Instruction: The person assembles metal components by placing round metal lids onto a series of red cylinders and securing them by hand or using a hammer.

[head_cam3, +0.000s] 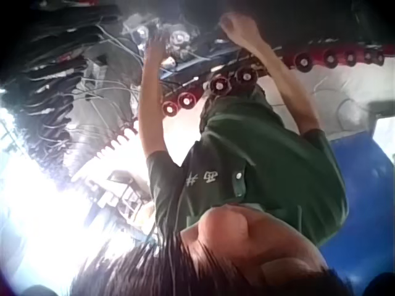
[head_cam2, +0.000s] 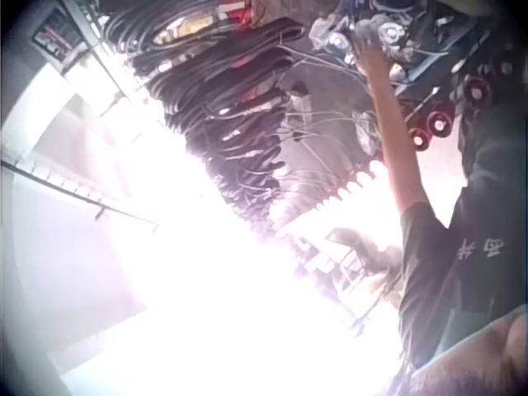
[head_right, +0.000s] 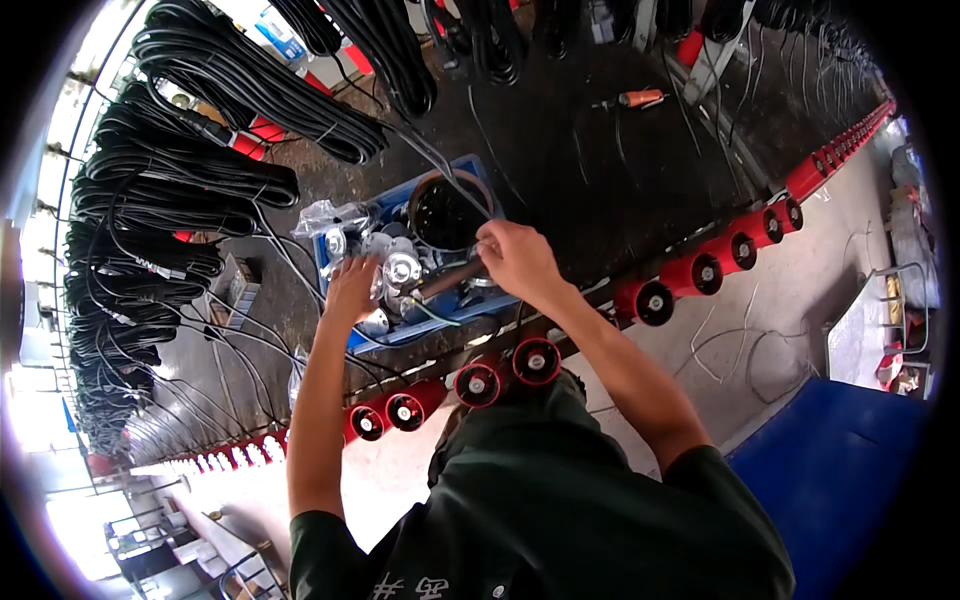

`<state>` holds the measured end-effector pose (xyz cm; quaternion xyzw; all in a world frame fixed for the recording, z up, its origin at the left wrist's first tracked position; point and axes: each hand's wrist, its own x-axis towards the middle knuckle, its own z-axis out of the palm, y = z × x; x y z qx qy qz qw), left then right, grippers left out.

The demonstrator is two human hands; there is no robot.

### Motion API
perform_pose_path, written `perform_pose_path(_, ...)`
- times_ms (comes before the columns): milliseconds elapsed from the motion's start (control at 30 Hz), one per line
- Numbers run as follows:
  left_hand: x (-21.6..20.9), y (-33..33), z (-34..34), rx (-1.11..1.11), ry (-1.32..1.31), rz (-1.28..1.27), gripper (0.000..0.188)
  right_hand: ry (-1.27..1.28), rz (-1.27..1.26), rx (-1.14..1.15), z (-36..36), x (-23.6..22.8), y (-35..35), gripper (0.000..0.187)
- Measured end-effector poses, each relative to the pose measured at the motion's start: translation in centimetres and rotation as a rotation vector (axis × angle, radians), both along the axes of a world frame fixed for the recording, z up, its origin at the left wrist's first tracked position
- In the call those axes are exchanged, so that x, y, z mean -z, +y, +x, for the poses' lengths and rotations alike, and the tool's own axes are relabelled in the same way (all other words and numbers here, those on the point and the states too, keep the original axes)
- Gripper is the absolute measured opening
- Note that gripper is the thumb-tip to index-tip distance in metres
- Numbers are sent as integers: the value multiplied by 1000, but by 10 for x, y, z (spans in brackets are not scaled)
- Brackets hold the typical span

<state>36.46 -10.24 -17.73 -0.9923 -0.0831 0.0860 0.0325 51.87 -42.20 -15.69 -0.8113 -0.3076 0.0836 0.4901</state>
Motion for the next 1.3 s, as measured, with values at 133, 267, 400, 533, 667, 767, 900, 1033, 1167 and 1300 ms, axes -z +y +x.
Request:
perform_pose_path(133, -7, 7, -17, 32, -38, 5, 75, -166, 28, -54, 3, 12, 36, 12)
perform_pose_path(267, -47, -16, -11, -19, -310, -216, 77, -394, -291, -50, 22, 22, 58, 11)
perform_pose_path(400, -111, -22, -48, -77, -573, -297, 61, -455, -389, -94, 32, 30, 78, 9)
perform_pose_path(533, -120, 29, -116, -373, -798, -213, 47, -242, -319, -220, 32, 19, 90, 26)
perform_pose_path(667, -75, 108, -188, -562, -770, 94, 39, -282, -426, -315, 29, 5, 83, 45)
perform_pose_path(767, -24, 151, -240, -520, -423, 465, 47, -253, -412, -319, 20, -2, 82, 13)
perform_pose_path(900, -6, 153, -255, -840, -581, 267, 44, -279, -308, -158, 12, -13, 71, 10)
perform_pose_path(1033, -24, 153, -252, -1113, -883, -30, 51, -206, -170, -125, 0, -23, 66, 13)
perform_pose_path(1167, -61, 96, -199, -959, -1228, -158, 53, -153, -69, -63, -14, -37, 50, 13)
perform_pose_path(1300, -42, 27, -155, -516, -1311, -244, 31, -88, -56, 18, -39, -53, 43, 14)
